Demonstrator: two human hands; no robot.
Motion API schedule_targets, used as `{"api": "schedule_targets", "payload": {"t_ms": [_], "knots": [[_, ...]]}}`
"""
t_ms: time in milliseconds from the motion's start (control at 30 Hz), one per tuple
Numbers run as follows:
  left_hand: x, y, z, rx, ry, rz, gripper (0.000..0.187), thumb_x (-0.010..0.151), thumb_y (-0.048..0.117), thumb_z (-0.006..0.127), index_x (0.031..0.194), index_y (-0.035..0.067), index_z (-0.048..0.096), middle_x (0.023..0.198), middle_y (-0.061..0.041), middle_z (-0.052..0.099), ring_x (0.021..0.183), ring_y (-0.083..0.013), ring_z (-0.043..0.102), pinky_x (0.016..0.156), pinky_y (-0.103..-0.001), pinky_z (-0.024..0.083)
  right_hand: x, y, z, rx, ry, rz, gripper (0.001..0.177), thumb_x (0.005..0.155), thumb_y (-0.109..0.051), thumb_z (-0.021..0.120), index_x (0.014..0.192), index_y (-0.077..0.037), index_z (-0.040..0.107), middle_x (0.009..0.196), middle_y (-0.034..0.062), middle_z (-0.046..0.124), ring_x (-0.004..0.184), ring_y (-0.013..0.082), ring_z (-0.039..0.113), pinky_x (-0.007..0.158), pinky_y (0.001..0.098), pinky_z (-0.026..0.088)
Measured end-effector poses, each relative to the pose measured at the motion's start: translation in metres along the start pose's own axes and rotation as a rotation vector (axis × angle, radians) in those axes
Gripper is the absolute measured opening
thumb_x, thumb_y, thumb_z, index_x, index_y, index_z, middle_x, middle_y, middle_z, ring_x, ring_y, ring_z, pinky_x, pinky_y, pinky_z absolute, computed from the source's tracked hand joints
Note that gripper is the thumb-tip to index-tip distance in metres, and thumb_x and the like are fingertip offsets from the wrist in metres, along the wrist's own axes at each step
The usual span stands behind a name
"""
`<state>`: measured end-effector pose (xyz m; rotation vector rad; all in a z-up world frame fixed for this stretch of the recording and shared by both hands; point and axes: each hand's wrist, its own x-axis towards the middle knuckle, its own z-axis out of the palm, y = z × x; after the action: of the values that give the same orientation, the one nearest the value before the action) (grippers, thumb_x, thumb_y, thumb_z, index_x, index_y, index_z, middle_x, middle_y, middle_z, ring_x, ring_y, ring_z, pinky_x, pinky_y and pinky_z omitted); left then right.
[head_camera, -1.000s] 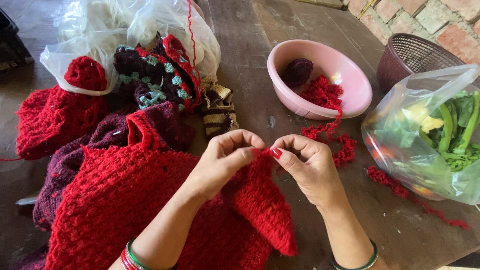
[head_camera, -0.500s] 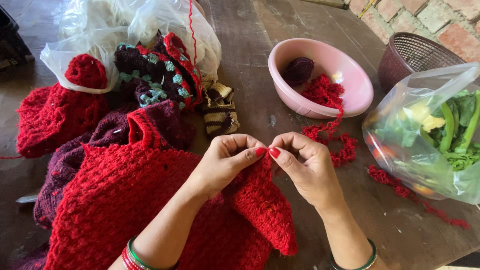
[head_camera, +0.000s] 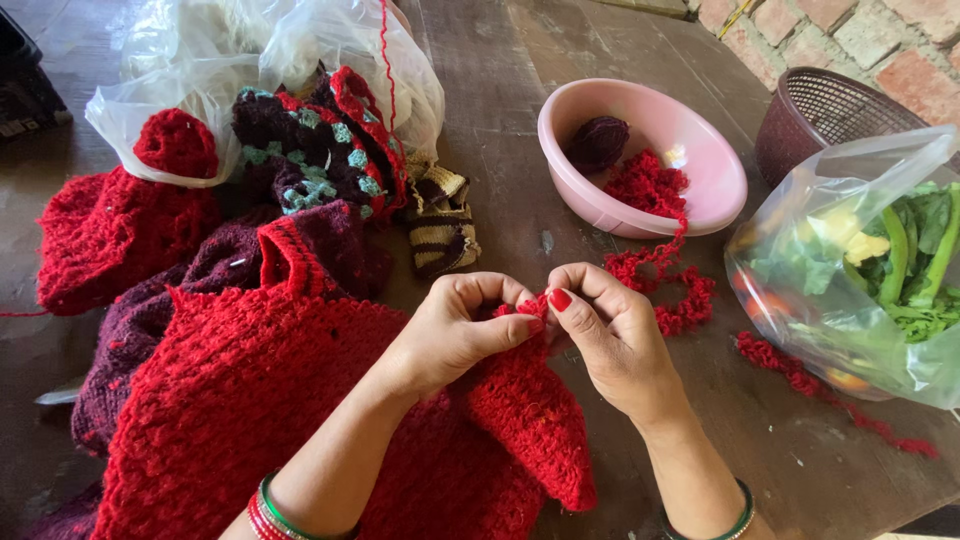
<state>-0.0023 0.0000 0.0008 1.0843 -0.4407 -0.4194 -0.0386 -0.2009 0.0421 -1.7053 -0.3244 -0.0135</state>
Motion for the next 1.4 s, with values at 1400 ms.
{"api": "schedule_targets", "payload": {"t_ms": [1400], "knots": [[0.002, 0.018, -0.046, 0.012, 0.186, 0.106, 0.022, 0.091, 0.006, 0.074, 0.112, 0.000, 0.074, 0.102, 0.000, 0.075, 0.091, -0.0045, 0.066, 0.086, -0.023, 0.055, 0.020, 0.026, -0.046, 0.478, 0.217, 0.081, 0.015, 0.099, -0.007, 0.056, 0.113, -0.006, 0.061, 0.106, 0.0042, 0.069, 0.093, 0.0131, 0.064, 0.081, 0.0309, 0.050]]}}
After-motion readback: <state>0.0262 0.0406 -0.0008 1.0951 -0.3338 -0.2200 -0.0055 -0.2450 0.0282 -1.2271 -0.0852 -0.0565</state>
